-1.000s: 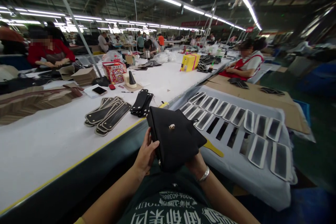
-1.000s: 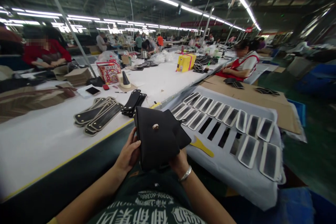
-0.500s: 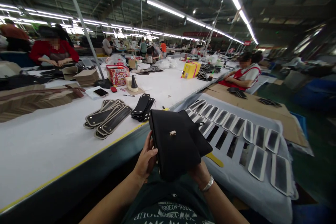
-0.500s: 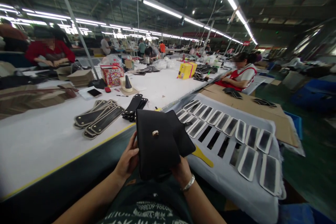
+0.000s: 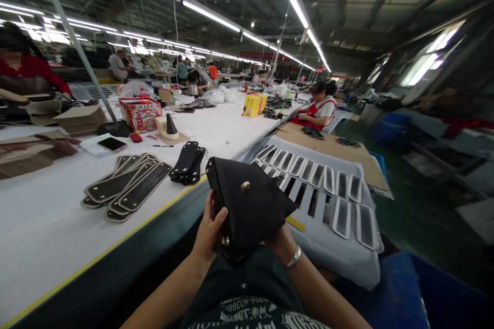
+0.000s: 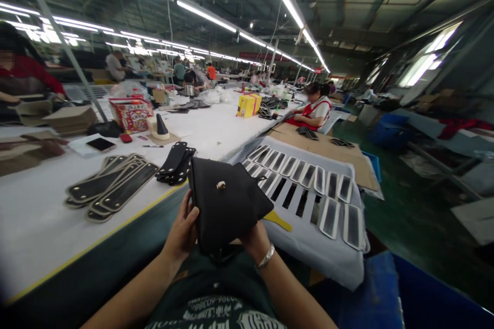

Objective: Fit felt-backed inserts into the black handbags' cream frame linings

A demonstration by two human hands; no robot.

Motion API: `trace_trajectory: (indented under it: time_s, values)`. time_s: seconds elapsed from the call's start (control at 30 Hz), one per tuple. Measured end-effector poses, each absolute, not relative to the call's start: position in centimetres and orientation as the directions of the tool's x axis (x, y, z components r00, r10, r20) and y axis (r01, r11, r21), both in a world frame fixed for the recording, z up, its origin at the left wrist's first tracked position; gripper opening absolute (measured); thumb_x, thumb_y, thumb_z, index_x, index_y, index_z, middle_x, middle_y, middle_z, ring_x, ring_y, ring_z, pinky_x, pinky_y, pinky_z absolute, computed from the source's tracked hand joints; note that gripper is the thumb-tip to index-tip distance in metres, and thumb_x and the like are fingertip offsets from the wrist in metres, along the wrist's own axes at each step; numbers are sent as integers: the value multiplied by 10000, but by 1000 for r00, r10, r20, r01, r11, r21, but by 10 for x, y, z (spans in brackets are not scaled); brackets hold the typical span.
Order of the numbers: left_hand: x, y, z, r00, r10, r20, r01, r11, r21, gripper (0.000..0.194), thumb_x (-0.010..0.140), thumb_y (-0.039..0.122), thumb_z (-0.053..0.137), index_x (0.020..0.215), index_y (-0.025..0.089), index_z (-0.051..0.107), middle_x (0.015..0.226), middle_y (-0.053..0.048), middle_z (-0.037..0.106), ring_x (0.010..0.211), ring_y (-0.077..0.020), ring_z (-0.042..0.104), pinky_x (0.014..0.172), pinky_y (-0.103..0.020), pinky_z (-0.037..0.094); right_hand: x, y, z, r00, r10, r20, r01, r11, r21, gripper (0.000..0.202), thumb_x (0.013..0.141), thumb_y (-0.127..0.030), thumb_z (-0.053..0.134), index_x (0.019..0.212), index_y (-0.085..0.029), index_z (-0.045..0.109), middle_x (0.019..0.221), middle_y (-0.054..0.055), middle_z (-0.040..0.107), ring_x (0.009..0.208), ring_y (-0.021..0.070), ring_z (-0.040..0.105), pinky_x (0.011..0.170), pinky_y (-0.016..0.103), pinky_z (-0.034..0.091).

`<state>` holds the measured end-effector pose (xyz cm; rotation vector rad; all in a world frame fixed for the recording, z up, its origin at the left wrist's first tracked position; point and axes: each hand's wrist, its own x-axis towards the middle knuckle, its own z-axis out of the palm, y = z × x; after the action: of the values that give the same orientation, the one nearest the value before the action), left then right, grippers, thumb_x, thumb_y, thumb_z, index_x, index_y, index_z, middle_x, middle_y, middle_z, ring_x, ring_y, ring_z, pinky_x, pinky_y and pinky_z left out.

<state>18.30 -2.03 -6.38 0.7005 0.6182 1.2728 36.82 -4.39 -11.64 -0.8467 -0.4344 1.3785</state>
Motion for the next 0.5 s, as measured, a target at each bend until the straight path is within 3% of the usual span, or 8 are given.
trace_trajectory:
  time_s: [0.17,0.5]
  values:
    - [185,-18,-54,152,983,-101,-594,172,786,769,741,411,691,1380,352,267,1461,-31,337,1263,-228,428,1017,-312,402,359,-42,-111,115,954,-277,-694,-123,-710,173,717,-331,652,865,-247,684,978,21,705,971,215,623,880,381,492]
    - [173,-14,-48,168,981,-94,-585,176,792,770,745,445,674,1385,359,254,1432,-30,392,1203,-213,498,938,-284,465,344,-37,-98,106,966,-237,-660,-109,-743,166,755,-345,628,889,-258,674,1008,18,697,1012,203,617,916,362,482]
